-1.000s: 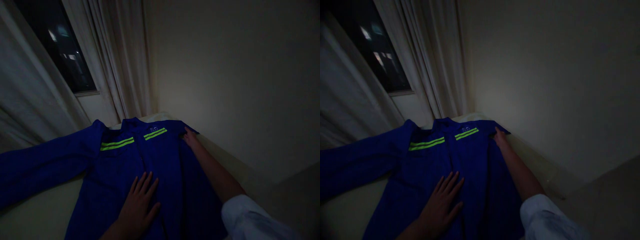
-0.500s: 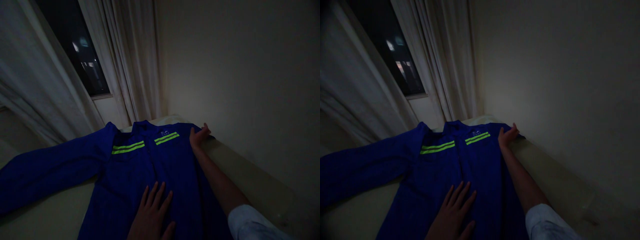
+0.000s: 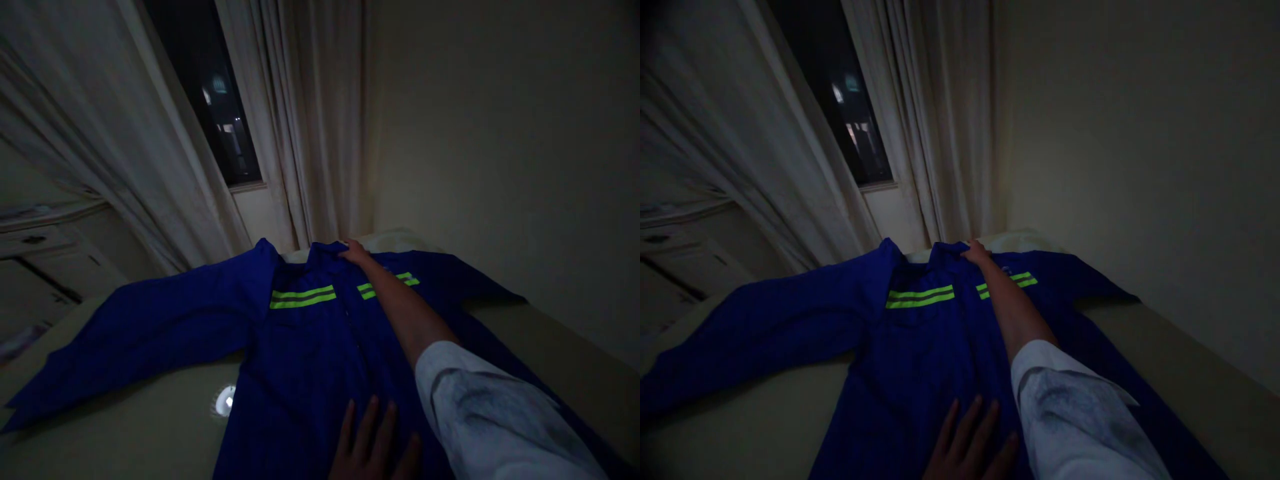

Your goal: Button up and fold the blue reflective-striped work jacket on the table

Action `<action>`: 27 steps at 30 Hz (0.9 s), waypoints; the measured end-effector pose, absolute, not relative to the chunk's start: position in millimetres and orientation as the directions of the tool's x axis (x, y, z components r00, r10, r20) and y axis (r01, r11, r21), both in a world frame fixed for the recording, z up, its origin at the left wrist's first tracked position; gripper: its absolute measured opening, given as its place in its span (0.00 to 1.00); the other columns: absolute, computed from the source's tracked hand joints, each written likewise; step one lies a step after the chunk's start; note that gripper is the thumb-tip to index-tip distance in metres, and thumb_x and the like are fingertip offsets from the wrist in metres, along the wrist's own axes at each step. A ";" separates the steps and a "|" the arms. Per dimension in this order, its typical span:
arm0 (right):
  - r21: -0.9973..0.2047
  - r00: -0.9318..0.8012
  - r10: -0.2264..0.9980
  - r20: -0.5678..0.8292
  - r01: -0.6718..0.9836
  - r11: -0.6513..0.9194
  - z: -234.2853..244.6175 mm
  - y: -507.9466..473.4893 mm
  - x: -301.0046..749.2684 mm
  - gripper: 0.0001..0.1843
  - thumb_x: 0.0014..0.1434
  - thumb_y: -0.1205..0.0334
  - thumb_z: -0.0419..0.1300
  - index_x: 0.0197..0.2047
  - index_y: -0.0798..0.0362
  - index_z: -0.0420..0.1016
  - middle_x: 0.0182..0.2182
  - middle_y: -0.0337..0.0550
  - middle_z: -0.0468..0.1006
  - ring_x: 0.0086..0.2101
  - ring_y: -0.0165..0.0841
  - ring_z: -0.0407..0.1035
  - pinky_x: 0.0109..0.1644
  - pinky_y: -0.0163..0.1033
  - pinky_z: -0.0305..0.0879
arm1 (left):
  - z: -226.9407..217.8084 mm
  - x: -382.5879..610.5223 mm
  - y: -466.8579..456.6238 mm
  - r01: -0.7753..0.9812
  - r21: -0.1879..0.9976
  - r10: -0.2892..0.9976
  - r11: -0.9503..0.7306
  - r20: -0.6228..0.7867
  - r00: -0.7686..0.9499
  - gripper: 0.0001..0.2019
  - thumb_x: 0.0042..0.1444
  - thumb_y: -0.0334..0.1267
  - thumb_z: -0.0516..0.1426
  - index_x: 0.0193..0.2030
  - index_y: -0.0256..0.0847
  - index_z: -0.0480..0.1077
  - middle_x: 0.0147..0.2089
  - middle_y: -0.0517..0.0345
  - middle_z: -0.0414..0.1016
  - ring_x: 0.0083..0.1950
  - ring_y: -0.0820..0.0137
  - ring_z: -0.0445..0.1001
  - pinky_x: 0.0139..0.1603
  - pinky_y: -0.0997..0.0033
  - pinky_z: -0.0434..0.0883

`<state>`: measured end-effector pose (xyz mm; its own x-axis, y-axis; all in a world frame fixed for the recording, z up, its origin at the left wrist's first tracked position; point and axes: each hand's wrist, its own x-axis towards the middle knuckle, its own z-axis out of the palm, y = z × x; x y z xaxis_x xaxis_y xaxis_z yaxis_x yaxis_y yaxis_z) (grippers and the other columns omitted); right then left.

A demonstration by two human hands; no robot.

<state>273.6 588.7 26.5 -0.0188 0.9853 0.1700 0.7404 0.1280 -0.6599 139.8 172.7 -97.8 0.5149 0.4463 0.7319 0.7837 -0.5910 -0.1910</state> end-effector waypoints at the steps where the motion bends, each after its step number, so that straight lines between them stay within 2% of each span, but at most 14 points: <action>1: -0.651 -0.050 0.984 0.168 0.744 0.149 30.2 589.2 277.2 0.34 0.56 0.56 0.69 0.66 0.49 0.74 0.59 0.51 0.79 0.60 0.52 0.72 0.65 0.58 0.64 | -91.6 139.2 172.0 0.782 -0.182 0.457 -0.596 0.723 0.517 0.27 0.68 0.56 0.56 0.73 0.64 0.62 0.74 0.63 0.66 0.77 0.58 0.61 0.81 0.42 0.49; 3: -0.634 -0.128 0.979 0.159 0.747 0.201 38.2 582.1 292.6 0.28 0.57 0.59 0.66 0.62 0.50 0.78 0.55 0.47 0.81 0.57 0.48 0.74 0.63 0.52 0.66 | -77.1 134.5 170.3 0.757 -0.194 0.490 -0.624 0.657 0.573 0.29 0.70 0.54 0.56 0.75 0.62 0.59 0.76 0.61 0.64 0.77 0.59 0.61 0.79 0.45 0.56; 5: -0.615 -0.233 0.965 0.119 0.746 0.256 45.7 564.4 316.0 0.24 0.54 0.61 0.69 0.55 0.50 0.82 0.48 0.43 0.84 0.51 0.43 0.77 0.59 0.46 0.69 | -62.1 127.5 168.0 0.716 -0.178 0.542 -0.675 0.538 0.645 0.33 0.70 0.56 0.54 0.79 0.58 0.53 0.78 0.57 0.59 0.77 0.57 0.61 0.73 0.47 0.66; 8: -0.525 -0.378 0.926 -0.013 0.790 0.315 51.7 521.8 348.7 0.19 0.45 0.58 0.78 0.42 0.52 0.85 0.39 0.43 0.85 0.43 0.43 0.78 0.55 0.46 0.71 | -41.6 119.1 164.7 0.658 -0.013 0.622 -0.753 0.314 0.718 0.43 0.67 0.64 0.53 0.82 0.55 0.41 0.81 0.51 0.48 0.79 0.49 0.57 0.68 0.39 0.71; 10: -0.409 -0.384 0.921 0.056 0.833 0.372 48.6 488.1 354.5 0.22 0.52 0.49 0.76 0.46 0.52 0.84 0.44 0.49 0.84 0.47 0.46 0.77 0.58 0.50 0.69 | -29.6 116.9 162.9 0.640 0.114 0.648 -0.760 0.209 0.733 0.45 0.66 0.65 0.53 0.82 0.57 0.36 0.82 0.50 0.42 0.80 0.46 0.53 0.70 0.32 0.67; 12: -0.308 -0.383 0.892 0.239 0.841 0.444 38.1 456.7 342.9 0.27 0.65 0.42 0.65 0.60 0.50 0.79 0.58 0.54 0.79 0.59 0.48 0.71 0.64 0.54 0.63 | -19.5 116.7 161.3 0.637 0.178 0.661 -0.750 0.156 0.734 0.43 0.68 0.62 0.53 0.81 0.60 0.34 0.82 0.52 0.40 0.80 0.44 0.50 0.72 0.27 0.62; 13: -0.284 -0.406 0.864 0.297 0.827 0.485 30.7 443.8 332.2 0.29 0.69 0.41 0.61 0.66 0.48 0.75 0.64 0.54 0.74 0.64 0.48 0.66 0.67 0.54 0.60 | -15.4 117.0 160.5 0.638 0.190 0.664 -0.746 0.143 0.734 0.42 0.69 0.61 0.52 0.81 0.60 0.34 0.82 0.52 0.40 0.81 0.44 0.50 0.73 0.26 0.61; 15: -0.281 -0.536 0.809 0.242 0.759 0.587 15.1 426.8 309.3 0.32 0.69 0.39 0.59 0.70 0.43 0.70 0.71 0.50 0.67 0.69 0.48 0.60 0.71 0.54 0.55 | -9.4 117.6 159.3 0.643 0.187 0.668 -0.743 0.138 0.732 0.39 0.71 0.60 0.50 0.81 0.60 0.35 0.82 0.53 0.41 0.81 0.45 0.50 0.73 0.26 0.60; 17: -0.344 -0.620 0.767 0.162 0.693 0.633 5.7 422.0 296.9 0.30 0.69 0.38 0.59 0.68 0.42 0.74 0.70 0.47 0.70 0.68 0.47 0.62 0.70 0.52 0.57 | -7.0 117.8 158.7 0.646 0.157 0.665 -0.747 0.156 0.731 0.38 0.72 0.60 0.49 0.81 0.60 0.36 0.82 0.55 0.43 0.80 0.46 0.52 0.74 0.30 0.61; 19: -0.445 -0.453 0.852 0.263 0.726 0.524 8.0 424.7 307.4 0.25 0.71 0.40 0.57 0.62 0.43 0.79 0.63 0.45 0.77 0.63 0.43 0.69 0.67 0.48 0.61 | -8.3 117.4 159.2 0.646 0.112 0.654 -0.755 0.198 0.730 0.37 0.72 0.59 0.49 0.81 0.60 0.37 0.82 0.56 0.46 0.80 0.49 0.54 0.74 0.35 0.62; 21: -0.563 -0.066 0.916 0.397 0.771 0.299 20.4 426.3 343.9 0.23 0.73 0.44 0.54 0.57 0.47 0.81 0.56 0.47 0.81 0.57 0.41 0.73 0.64 0.46 0.65 | -12.8 116.6 160.9 0.640 0.057 0.632 -0.766 0.241 0.736 0.38 0.71 0.59 0.50 0.81 0.58 0.39 0.81 0.56 0.49 0.79 0.50 0.57 0.73 0.40 0.63; 22: -0.617 0.141 0.892 0.429 0.767 0.176 27.8 424.4 369.9 0.23 0.73 0.45 0.53 0.56 0.49 0.80 0.54 0.51 0.82 0.55 0.43 0.73 0.63 0.48 0.65 | -15.8 116.3 162.1 0.636 0.027 0.619 -0.771 0.262 0.740 0.38 0.71 0.59 0.51 0.82 0.58 0.39 0.81 0.56 0.50 0.78 0.51 0.58 0.73 0.41 0.64; 24: -0.688 0.428 0.791 0.436 0.726 -0.013 39.6 413.6 428.2 0.25 0.74 0.49 0.48 0.59 0.56 0.77 0.54 0.61 0.80 0.56 0.50 0.71 0.63 0.56 0.63 | -22.5 116.1 165.0 0.628 -0.026 0.593 -0.778 0.300 0.747 0.39 0.70 0.60 0.52 0.82 0.56 0.40 0.80 0.55 0.53 0.78 0.51 0.59 0.72 0.43 0.64; 27: -0.757 0.661 0.628 0.411 0.631 -0.170 41.0 387.4 501.4 0.29 0.74 0.54 0.42 0.64 0.65 0.71 0.55 0.75 0.75 0.59 0.59 0.67 0.62 0.66 0.58 | -30.3 116.9 168.0 0.622 -0.063 0.561 -0.781 0.366 0.742 0.40 0.69 0.61 0.53 0.81 0.55 0.43 0.79 0.55 0.57 0.77 0.52 0.60 0.72 0.46 0.62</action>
<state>501.4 387.4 41.0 0.6608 0.6282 0.4106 0.6314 -0.1696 -0.7567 116.9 168.0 -30.3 0.7424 0.5613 0.3658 0.6216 -0.7808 -0.0633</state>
